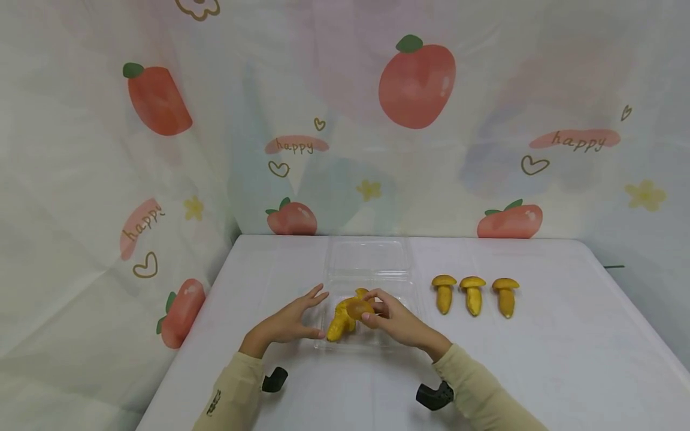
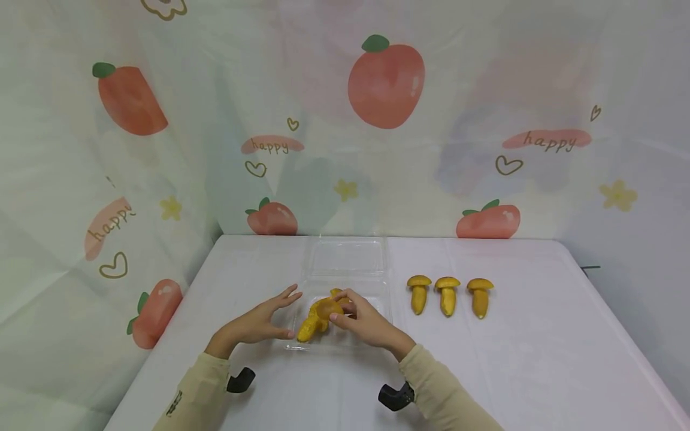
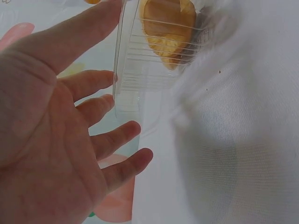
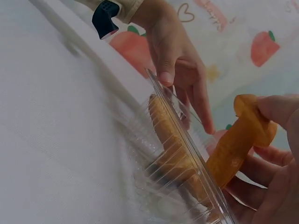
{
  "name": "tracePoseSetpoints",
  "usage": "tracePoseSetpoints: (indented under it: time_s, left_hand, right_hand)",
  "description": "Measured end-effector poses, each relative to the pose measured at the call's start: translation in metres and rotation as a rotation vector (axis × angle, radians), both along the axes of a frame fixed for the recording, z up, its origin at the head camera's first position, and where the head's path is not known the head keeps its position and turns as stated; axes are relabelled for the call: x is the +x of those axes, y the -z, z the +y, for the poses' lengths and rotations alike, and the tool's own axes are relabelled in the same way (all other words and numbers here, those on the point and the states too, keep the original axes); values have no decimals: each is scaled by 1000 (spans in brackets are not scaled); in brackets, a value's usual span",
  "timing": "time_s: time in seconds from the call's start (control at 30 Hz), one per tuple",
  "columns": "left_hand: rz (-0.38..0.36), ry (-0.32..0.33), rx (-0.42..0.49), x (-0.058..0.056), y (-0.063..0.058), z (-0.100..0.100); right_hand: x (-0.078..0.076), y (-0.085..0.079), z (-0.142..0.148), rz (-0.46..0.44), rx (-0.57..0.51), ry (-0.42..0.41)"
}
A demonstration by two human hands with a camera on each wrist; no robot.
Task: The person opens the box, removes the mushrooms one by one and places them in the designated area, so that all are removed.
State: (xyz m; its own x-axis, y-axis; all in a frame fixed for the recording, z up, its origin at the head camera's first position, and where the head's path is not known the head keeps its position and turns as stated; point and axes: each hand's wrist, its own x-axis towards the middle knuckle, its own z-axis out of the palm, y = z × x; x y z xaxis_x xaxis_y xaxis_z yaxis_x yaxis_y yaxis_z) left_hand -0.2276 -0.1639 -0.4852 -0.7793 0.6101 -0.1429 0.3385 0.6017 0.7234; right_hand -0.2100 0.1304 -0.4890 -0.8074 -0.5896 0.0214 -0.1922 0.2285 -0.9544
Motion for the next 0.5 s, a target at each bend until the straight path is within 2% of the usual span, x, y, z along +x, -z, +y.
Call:
tracePoseSetpoints:
  time_s: [0.1, 0.3, 0.5]
  left_hand:
    - [-3, -3, -4, 0, 0, 0]
    - [-3, -11, -13, 1, -2, 1]
    - [-1, -2, -9, 0, -1, 0]
  right_hand:
    - [0, -1, 2, -14, -45, 38]
    - [-2, -4, 4, 45, -44, 168]
    - [-4, -3, 9, 132, -62, 191]
